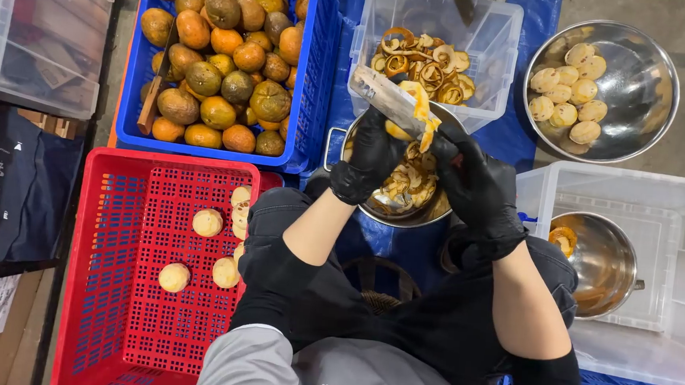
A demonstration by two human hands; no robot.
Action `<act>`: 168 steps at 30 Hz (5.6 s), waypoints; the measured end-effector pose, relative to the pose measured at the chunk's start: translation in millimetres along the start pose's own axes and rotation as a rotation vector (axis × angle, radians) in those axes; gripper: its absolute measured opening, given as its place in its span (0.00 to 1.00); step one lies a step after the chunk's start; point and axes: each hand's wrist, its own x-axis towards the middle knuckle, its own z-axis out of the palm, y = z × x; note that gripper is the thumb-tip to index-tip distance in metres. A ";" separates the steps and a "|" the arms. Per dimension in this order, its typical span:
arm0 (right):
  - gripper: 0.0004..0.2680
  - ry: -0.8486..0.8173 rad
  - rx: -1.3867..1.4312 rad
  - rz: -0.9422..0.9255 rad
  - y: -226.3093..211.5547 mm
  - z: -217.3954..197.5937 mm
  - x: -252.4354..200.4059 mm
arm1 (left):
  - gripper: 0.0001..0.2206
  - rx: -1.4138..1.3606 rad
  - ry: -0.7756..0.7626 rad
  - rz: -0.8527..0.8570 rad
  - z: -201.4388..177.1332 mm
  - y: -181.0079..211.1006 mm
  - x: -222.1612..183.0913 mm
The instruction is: A person wearing gloves uses a handheld peeler to remove the skin from fruit, placing the peeled fruit into a metal bowl.
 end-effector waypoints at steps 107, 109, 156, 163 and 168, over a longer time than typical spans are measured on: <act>0.11 0.040 -0.350 -0.222 0.4 14.6 2.1 | 0.16 -0.288 -0.003 -0.374 -63.3 -6.1 13.6; 0.08 0.050 -0.302 -0.244 -7.6 13.7 6.6 | 0.16 -0.296 -0.014 -0.382 -65.5 -8.1 12.5; 0.10 0.129 0.233 -0.026 28.8 -3.6 -2.9 | 0.20 -0.148 0.270 -0.372 -62.8 2.9 38.0; 0.07 0.068 -0.006 -0.165 -7.0 -0.8 2.7 | 0.20 0.093 0.691 -0.023 -32.9 -42.6 41.7; 0.06 0.112 -0.068 -0.213 -9.1 4.0 5.9 | 0.18 0.587 0.744 0.521 -15.2 -64.5 32.0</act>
